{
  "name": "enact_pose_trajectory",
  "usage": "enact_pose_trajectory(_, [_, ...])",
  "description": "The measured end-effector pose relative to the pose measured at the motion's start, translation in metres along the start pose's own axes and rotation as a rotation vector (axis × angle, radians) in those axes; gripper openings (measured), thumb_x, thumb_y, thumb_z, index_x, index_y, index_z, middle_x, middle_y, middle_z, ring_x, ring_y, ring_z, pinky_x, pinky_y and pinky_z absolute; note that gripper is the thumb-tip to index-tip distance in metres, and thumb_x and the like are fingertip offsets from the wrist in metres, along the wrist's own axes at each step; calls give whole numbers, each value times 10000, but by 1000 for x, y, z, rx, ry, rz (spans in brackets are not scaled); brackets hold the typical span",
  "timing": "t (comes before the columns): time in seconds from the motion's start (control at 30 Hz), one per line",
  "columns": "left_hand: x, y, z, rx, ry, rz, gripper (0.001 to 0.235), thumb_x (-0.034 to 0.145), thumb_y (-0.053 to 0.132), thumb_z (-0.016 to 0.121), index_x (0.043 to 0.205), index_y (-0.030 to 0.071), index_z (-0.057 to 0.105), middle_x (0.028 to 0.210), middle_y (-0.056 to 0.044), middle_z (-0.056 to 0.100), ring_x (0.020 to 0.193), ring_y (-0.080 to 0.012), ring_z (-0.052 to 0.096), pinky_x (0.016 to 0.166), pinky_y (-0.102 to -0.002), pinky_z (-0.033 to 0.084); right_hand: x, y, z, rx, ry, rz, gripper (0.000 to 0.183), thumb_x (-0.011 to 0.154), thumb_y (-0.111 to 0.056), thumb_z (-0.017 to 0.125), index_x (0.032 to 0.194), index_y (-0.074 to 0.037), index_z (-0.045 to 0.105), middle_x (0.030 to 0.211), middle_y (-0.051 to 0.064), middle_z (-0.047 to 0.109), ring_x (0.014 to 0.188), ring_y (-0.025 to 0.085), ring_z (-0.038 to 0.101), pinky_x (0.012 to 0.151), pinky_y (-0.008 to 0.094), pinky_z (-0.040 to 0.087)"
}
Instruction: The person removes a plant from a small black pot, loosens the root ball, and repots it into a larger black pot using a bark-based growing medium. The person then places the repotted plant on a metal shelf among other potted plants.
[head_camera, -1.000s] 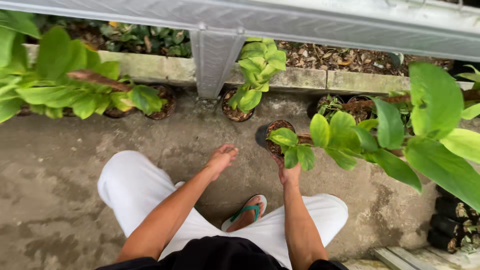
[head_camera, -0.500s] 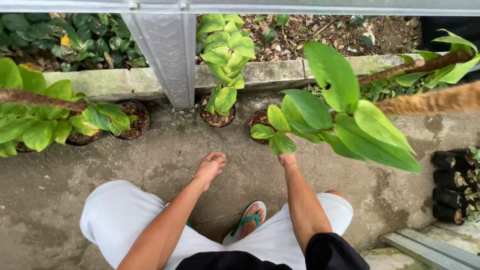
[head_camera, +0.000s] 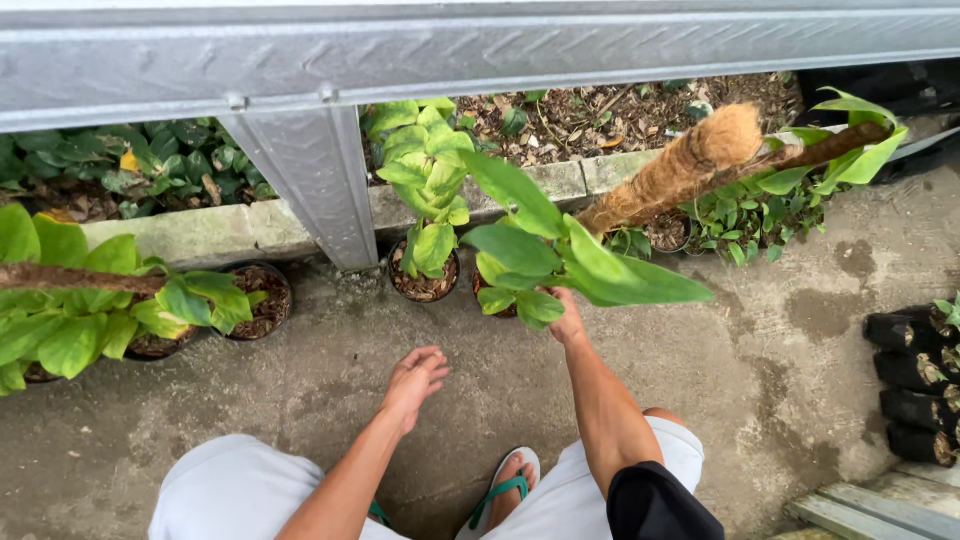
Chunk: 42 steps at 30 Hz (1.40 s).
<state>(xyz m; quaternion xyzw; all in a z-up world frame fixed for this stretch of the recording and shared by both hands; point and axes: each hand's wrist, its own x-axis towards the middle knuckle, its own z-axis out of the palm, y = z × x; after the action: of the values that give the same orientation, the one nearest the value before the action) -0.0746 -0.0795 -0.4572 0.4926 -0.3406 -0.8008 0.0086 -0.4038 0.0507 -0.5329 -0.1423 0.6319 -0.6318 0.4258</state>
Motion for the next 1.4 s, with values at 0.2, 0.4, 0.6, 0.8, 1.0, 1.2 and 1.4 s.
enact_pose_trajectory(0.2, [2, -2, -7, 10, 32, -8, 420, 977, 271, 588, 1354, 86, 584, 1335, -121, 671, 1268, -267, 636, 1047, -421, 507, 8, -3, -5, 156, -41, 60, 270, 958, -99, 642, 1195, 26, 684, 1107, 104, 727, 922, 183, 708, 816, 310, 579])
enact_pose_trajectory(0.4, [3, -1, -5, -6, 39, -11, 410, 975, 253, 598, 1345, 78, 589, 1326, -141, 680, 1264, -280, 644, 1043, -417, 516, 27, 0, -11, 255, -23, 113, 292, 955, -125, 627, 1193, 43, 657, 1101, 129, 723, 953, 222, 717, 859, 340, 589])
enact_pose_trajectory(0.6, [-5, 4, -2, 16, 44, -15, 402, 980, 257, 584, 1343, 84, 592, 1327, -127, 674, 1263, -265, 640, 1051, -408, 524, 41, -5, -24, 120, -41, 100, 323, 919, -102, 649, 1229, -19, 620, 1126, 100, 712, 1001, 221, 704, 866, 363, 585])
enact_pose_trajectory(0.8, [-6, 4, -4, 21, 67, -22, 384, 984, 249, 583, 1332, 87, 600, 1302, -118, 682, 1242, -251, 647, 1039, -395, 526, 58, -5, -36, 173, -116, 145, 375, 981, -129, 634, 1314, 41, 609, 1155, 140, 715, 997, 239, 706, 892, 375, 580])
enact_pose_trajectory(1.0, [-3, 1, -11, -2, 100, -31, 370, 981, 243, 594, 1314, 85, 615, 1269, -118, 695, 1208, -247, 661, 1012, -400, 536, 63, -1, -38, 293, -36, 204, 400, 970, -181, 584, 1326, 2, 585, 1165, 153, 722, 1009, 241, 734, 900, 374, 606])
enact_pose_trajectory(1.2, [0, -3, -11, -10, 105, -31, 369, 974, 247, 599, 1307, 90, 612, 1267, -113, 700, 1208, -245, 664, 1007, -397, 537, 66, 2, -32, 105, -111, 120, 419, 938, -99, 653, 1332, 22, 575, 1203, 158, 699, 1021, 242, 715, 866, 369, 592])
enact_pose_trajectory(1.4, [-2, -2, -13, -17, 103, -23, 375, 972, 262, 613, 1301, 82, 610, 1255, -111, 702, 1207, -252, 664, 1005, -405, 537, 80, 3, -16, 150, -164, 178, 327, 975, -111, 665, 1251, 63, 669, 1144, 179, 726, 957, 245, 729, 844, 366, 602])
